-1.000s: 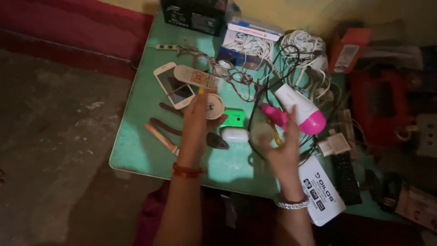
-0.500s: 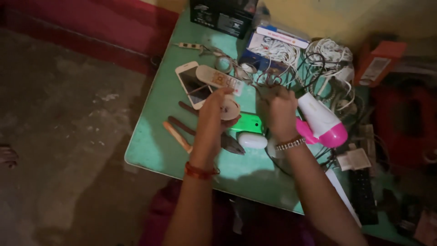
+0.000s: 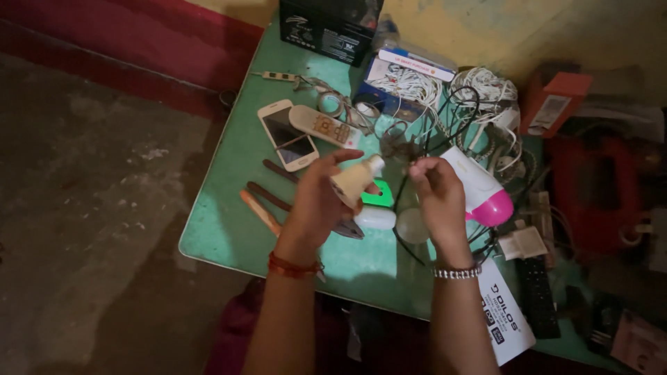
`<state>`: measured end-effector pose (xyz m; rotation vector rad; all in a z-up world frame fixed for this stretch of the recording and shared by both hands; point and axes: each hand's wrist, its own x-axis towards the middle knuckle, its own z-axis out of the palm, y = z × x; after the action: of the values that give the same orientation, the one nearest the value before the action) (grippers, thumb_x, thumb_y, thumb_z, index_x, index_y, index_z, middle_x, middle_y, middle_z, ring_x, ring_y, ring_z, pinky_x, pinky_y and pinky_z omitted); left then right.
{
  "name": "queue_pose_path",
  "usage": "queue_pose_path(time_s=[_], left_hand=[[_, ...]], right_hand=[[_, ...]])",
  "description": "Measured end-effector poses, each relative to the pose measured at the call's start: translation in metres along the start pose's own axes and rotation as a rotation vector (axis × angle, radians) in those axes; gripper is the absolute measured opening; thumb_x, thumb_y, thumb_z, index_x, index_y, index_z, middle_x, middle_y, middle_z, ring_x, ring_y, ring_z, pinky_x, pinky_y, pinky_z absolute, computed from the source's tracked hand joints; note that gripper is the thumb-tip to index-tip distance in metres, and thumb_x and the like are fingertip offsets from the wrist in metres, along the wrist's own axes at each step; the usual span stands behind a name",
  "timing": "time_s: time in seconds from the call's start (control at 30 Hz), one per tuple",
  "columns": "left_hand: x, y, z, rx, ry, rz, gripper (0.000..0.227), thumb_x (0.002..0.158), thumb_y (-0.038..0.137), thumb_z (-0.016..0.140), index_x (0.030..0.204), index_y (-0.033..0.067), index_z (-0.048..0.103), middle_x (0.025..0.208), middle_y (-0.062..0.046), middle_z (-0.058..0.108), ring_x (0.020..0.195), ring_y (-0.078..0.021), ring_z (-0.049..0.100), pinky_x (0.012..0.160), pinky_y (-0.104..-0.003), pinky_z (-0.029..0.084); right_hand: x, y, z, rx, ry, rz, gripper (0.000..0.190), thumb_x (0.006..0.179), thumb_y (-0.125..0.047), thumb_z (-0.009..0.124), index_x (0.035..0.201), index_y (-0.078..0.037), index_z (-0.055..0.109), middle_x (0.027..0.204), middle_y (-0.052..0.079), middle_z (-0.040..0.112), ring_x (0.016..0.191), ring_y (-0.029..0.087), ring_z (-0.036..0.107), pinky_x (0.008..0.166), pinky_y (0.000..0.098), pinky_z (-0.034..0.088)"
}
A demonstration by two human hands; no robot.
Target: The user is attempting to repair a light bulb holder by tightening internal screws and checking connections.
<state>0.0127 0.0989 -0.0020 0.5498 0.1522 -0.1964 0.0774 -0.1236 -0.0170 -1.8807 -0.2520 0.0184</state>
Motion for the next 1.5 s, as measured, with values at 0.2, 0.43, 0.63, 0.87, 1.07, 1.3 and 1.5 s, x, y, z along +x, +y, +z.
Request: queue_pose_path(time_s=[0.2, 0.43, 0.63, 0.87, 1.07, 1.3, 1.5], left_hand=[[-0.03, 0.043, -0.022, -0.067, 0.444, 0.493, 0.042, 0.097, 0.038, 0.049, 0.124, 0.0061, 0.056, 0.101, -0.013, 0.071, 0.084, -0.0212, 0.071, 0.061, -0.032, 0.054], [-0.032, 0.037, -0.033, -0.083, 0.415, 0.523, 0.044, 0.096, 0.033, 0.046, 0.125, 0.0034, 0.061, 0.097, -0.017, 0.073, 0.069, -0.0221, 0.065, 0.052, -0.03, 0.05], [-0.03, 0.02, -0.011, -0.165, 0.496, 0.484, 0.045, 0.095, 0.036, 0.042, 0.124, 0.0042, 0.058, 0.099, -0.019, 0.074, 0.068, -0.0232, 0.068, 0.053, -0.032, 0.052], [-0.025, 0.029, -0.006, -0.218, 0.545, 0.476, 0.049, 0.094, 0.037, 0.041, 0.126, 0.0033, 0.058, 0.095, -0.018, 0.074, 0.061, -0.0214, 0.064, 0.05, -0.032, 0.049], [-0.026, 0.033, -0.003, -0.25, 0.557, 0.474, 0.049, 0.092, 0.033, 0.042, 0.124, 0.0008, 0.057, 0.094, -0.019, 0.073, 0.06, -0.022, 0.064, 0.049, -0.032, 0.049], [-0.032, 0.044, -0.006, -0.398, 0.458, 0.442, 0.042, 0.094, 0.037, 0.041, 0.113, 0.005, 0.058, 0.087, -0.02, 0.071, 0.054, -0.0212, 0.06, 0.045, -0.03, 0.045], [-0.044, 0.043, -0.016, -0.552, 0.21, 0.284, 0.047, 0.097, 0.045, 0.04, 0.102, 0.0021, 0.059, 0.066, -0.018, 0.063, 0.034, -0.0142, 0.04, 0.032, -0.024, 0.032]], right_hand=[[-0.008, -0.02, -0.009, 0.179, 0.111, 0.137, 0.023, 0.102, -0.008, 0.059, 0.125, -0.003, 0.057, 0.101, 0.005, 0.069, 0.096, 0.015, 0.068, 0.085, 0.0264, 0.055], [0.025, -0.05, -0.011, -0.233, 0.16, -0.049, 0.023, 0.097, -0.006, 0.069, 0.119, 0.001, 0.069, 0.111, 0.014, 0.069, 0.1, 0.021, 0.064, 0.086, 0.0331, 0.05], [0.145, -0.105, 0.045, -0.527, -0.032, -0.709, 0.041, 0.098, -0.007, 0.077, 0.136, 0.001, 0.062, 0.128, 0.021, 0.062, 0.121, 0.04, 0.06, 0.105, 0.0426, 0.048], [0.278, -0.055, 0.103, -0.838, -0.306, -0.708, 0.094, 0.07, -0.037, 0.095, 0.142, 0.004, 0.051, 0.135, 0.024, 0.054, 0.125, 0.045, 0.05, 0.108, 0.0523, 0.04], [0.293, -0.053, 0.115, -1.039, -0.198, -0.616, 0.096, 0.061, -0.05, 0.096, 0.139, -0.008, 0.059, 0.133, 0.018, 0.055, 0.121, 0.042, 0.051, 0.099, 0.0566, 0.042], [0.299, -0.064, 0.12, -1.114, -0.232, -0.576, 0.089, 0.056, -0.054, 0.095, 0.13, -0.015, 0.064, 0.126, 0.02, 0.06, 0.116, 0.042, 0.055, 0.1, 0.05, 0.045], [0.291, -0.073, 0.121, -1.137, -0.328, -0.393, 0.097, 0.055, -0.056, 0.094, 0.136, -0.018, 0.059, 0.114, 0.021, 0.066, 0.106, 0.045, 0.058, 0.094, 0.0521, 0.048]])
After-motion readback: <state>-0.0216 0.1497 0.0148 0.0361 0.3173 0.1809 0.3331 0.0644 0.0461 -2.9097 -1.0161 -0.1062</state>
